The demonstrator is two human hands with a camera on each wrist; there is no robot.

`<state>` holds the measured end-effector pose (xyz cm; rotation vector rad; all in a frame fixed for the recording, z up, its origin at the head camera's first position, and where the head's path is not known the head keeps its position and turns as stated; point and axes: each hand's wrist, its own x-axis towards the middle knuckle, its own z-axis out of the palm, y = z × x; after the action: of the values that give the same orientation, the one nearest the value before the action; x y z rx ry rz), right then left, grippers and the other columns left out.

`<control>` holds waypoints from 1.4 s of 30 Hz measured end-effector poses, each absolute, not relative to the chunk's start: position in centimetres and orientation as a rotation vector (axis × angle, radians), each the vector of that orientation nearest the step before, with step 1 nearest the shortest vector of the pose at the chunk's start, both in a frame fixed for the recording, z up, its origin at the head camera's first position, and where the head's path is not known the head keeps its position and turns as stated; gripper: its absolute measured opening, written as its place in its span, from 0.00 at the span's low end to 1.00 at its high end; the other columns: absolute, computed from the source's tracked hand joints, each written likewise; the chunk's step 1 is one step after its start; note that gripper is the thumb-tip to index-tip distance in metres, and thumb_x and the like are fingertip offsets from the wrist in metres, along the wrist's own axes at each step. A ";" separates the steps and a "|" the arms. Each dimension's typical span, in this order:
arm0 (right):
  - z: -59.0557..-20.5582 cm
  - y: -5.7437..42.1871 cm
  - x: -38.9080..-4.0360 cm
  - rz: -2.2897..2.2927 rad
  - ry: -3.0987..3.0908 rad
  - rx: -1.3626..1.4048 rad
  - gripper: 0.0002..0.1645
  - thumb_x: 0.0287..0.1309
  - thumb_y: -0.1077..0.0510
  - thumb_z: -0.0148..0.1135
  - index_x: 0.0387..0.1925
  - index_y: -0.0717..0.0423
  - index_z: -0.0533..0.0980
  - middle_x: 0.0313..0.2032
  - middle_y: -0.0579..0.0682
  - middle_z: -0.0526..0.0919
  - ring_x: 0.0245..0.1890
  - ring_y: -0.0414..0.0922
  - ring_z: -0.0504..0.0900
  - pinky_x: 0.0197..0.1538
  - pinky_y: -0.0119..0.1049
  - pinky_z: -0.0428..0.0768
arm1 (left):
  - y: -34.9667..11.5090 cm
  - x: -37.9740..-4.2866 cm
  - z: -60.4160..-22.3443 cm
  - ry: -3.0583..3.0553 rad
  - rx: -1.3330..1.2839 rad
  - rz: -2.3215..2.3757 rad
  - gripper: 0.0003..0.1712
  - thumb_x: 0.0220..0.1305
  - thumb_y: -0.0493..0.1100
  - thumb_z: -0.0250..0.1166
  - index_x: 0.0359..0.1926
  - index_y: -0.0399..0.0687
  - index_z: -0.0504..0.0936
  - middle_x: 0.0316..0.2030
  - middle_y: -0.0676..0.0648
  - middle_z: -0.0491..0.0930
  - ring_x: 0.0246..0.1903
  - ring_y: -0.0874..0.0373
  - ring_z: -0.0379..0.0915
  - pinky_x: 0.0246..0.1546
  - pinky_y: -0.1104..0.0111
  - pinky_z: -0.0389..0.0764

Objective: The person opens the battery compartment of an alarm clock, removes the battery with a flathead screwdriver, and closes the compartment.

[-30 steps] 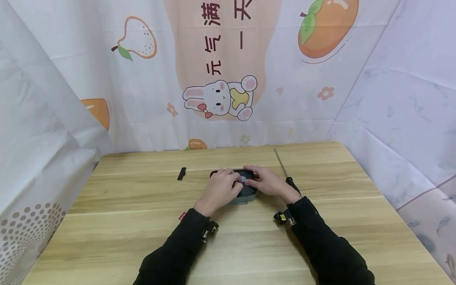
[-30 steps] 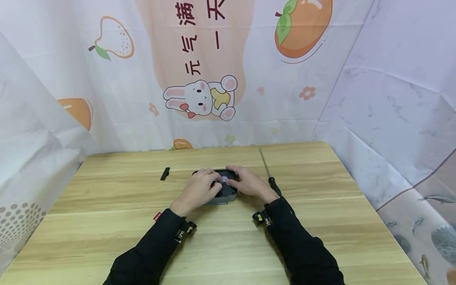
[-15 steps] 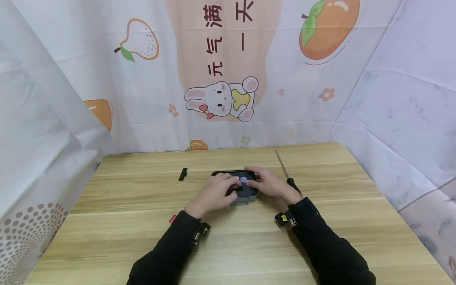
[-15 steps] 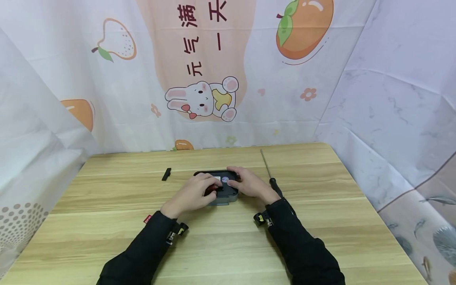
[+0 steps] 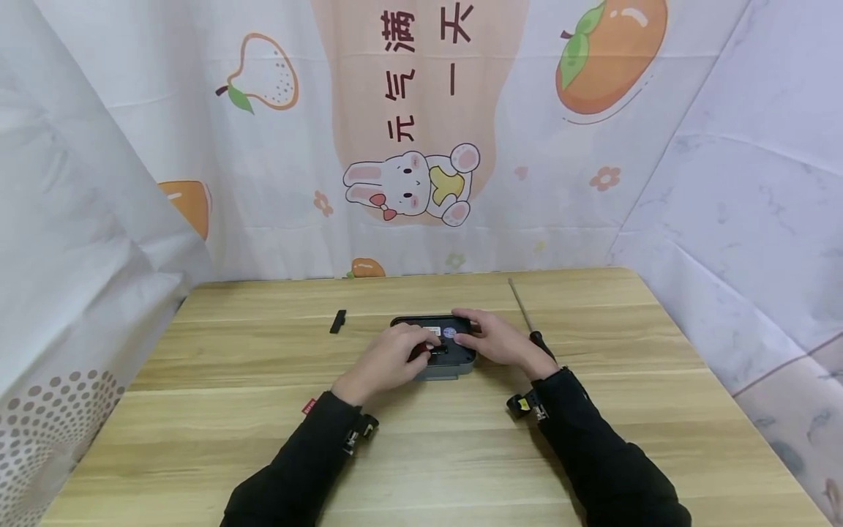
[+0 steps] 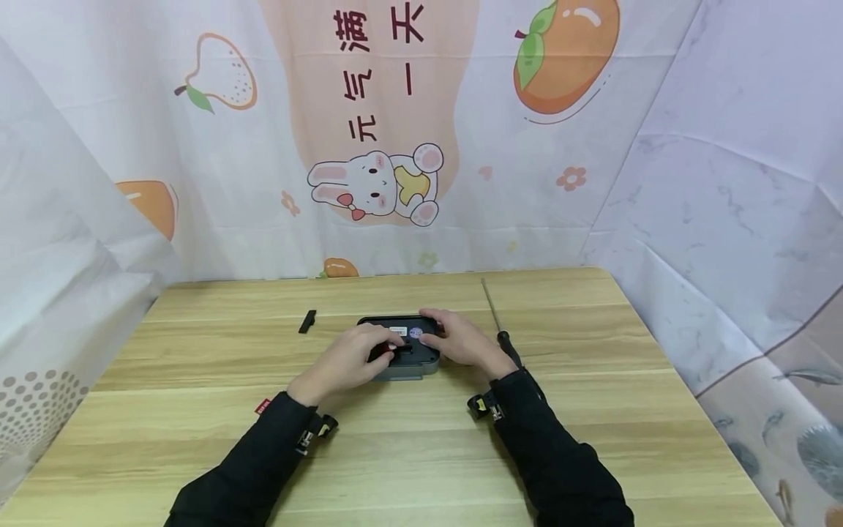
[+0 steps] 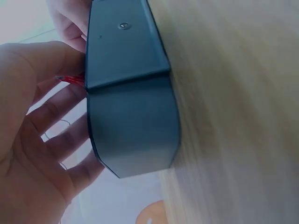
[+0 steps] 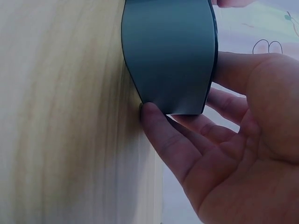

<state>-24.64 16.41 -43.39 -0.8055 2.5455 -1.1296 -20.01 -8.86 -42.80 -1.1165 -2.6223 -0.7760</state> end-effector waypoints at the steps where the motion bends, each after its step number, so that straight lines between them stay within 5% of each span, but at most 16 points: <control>1: -43.4 16.4 -24.6 -1.130 2.546 -0.806 0.34 0.74 0.56 0.59 0.74 0.65 0.62 0.71 0.63 0.66 0.70 0.61 0.66 0.67 0.55 0.68 | -9.1 -20.0 -42.9 -2.620 -1.119 -0.778 0.12 0.67 0.37 0.67 0.51 0.48 0.86 0.46 0.50 0.85 0.50 0.54 0.79 0.55 0.59 0.77; 17: -43.5 16.5 -24.5 -1.137 2.534 -0.784 0.34 0.74 0.55 0.58 0.74 0.64 0.62 0.72 0.63 0.65 0.72 0.60 0.64 0.69 0.55 0.66 | -10.3 -20.1 -43.0 -2.671 -1.095 -0.893 0.13 0.69 0.37 0.67 0.53 0.50 0.84 0.50 0.52 0.84 0.53 0.59 0.78 0.54 0.62 0.78; 42: -43.3 16.4 -24.5 -1.139 2.532 -0.787 0.35 0.74 0.55 0.59 0.75 0.64 0.61 0.72 0.63 0.65 0.71 0.62 0.64 0.68 0.55 0.67 | -10.8 -20.4 -43.0 -2.681 -1.003 -0.996 0.14 0.67 0.37 0.69 0.53 0.44 0.83 0.44 0.51 0.86 0.43 0.63 0.81 0.44 0.65 0.81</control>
<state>-24.52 16.43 -43.34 -0.7868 2.5320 -1.1388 -20.38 -10.81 -43.04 -1.0028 -2.6810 -0.9963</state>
